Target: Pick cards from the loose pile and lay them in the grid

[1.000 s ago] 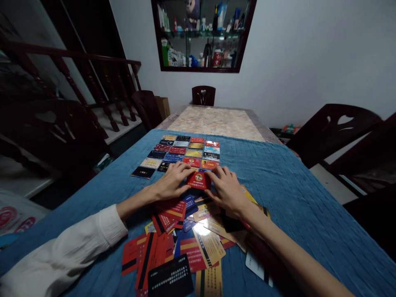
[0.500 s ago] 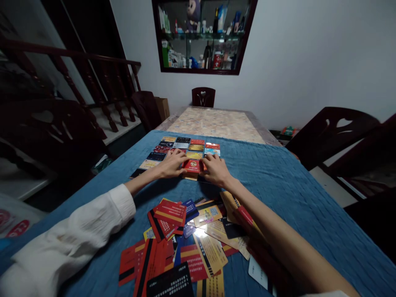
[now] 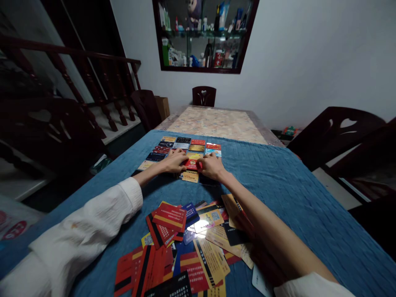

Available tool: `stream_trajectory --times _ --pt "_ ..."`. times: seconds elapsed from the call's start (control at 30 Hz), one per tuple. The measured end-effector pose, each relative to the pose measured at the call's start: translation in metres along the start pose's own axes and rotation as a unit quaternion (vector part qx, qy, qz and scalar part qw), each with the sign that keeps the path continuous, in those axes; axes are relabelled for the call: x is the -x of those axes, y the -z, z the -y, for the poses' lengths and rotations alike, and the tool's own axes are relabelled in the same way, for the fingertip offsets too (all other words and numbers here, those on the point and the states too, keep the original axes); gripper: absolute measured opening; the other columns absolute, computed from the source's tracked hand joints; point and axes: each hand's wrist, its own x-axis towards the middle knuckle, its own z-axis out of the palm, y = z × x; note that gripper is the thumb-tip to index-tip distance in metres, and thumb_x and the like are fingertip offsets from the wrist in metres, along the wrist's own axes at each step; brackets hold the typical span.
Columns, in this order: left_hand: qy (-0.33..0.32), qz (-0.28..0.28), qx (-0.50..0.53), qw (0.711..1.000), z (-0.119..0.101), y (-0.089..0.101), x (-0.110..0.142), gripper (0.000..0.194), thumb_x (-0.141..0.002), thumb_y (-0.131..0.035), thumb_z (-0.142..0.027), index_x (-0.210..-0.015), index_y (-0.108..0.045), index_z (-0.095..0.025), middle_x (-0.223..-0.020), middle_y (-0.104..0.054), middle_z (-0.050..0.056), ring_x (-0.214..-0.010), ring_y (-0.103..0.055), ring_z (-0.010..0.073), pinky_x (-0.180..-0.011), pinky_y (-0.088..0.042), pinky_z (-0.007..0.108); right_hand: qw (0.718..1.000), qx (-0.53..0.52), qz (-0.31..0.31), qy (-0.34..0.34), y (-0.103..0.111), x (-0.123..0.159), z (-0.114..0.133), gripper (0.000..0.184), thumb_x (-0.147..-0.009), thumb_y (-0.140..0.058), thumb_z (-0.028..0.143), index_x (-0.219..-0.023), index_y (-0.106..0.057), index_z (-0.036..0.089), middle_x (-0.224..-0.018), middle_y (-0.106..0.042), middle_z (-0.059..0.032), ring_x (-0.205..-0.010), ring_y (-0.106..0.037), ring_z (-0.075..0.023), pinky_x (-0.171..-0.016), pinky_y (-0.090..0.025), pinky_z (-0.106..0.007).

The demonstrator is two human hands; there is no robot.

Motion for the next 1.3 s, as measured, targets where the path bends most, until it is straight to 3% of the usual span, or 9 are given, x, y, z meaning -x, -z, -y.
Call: stream_trajectory --times 0.53,1.3 --pt "0.003 0.015 -0.011 1.000 0.005 -0.008 -0.007 0.019 -0.084 -0.058 -0.028 -0.097 -0.067 -0.017 -0.117 -0.063 0.015 -0.121 -0.041 0.0351 -0.097 -0.037 0.055 1.000 0.006 0.016 0.013 -0.007 -0.007 -0.003 0.033 -0.089 -0.056 0.040 -0.116 -0.072 0.030 -0.122 -0.069 -0.0085 -0.117 -0.051 -0.0340 -0.083 -0.041 -0.039" --pt "-0.027 -0.006 -0.019 0.999 0.003 -0.011 -0.008 0.020 -0.085 -0.053 -0.024 -0.083 -0.071 -0.015 -0.117 -0.065 0.016 -0.120 -0.041 0.0343 -0.096 -0.035 0.050 0.999 0.015 0.032 0.015 -0.004 -0.007 -0.001 0.034 -0.091 -0.052 0.038 -0.118 -0.071 0.030 -0.124 -0.067 -0.0101 -0.118 -0.051 -0.0346 -0.084 -0.043 -0.041"
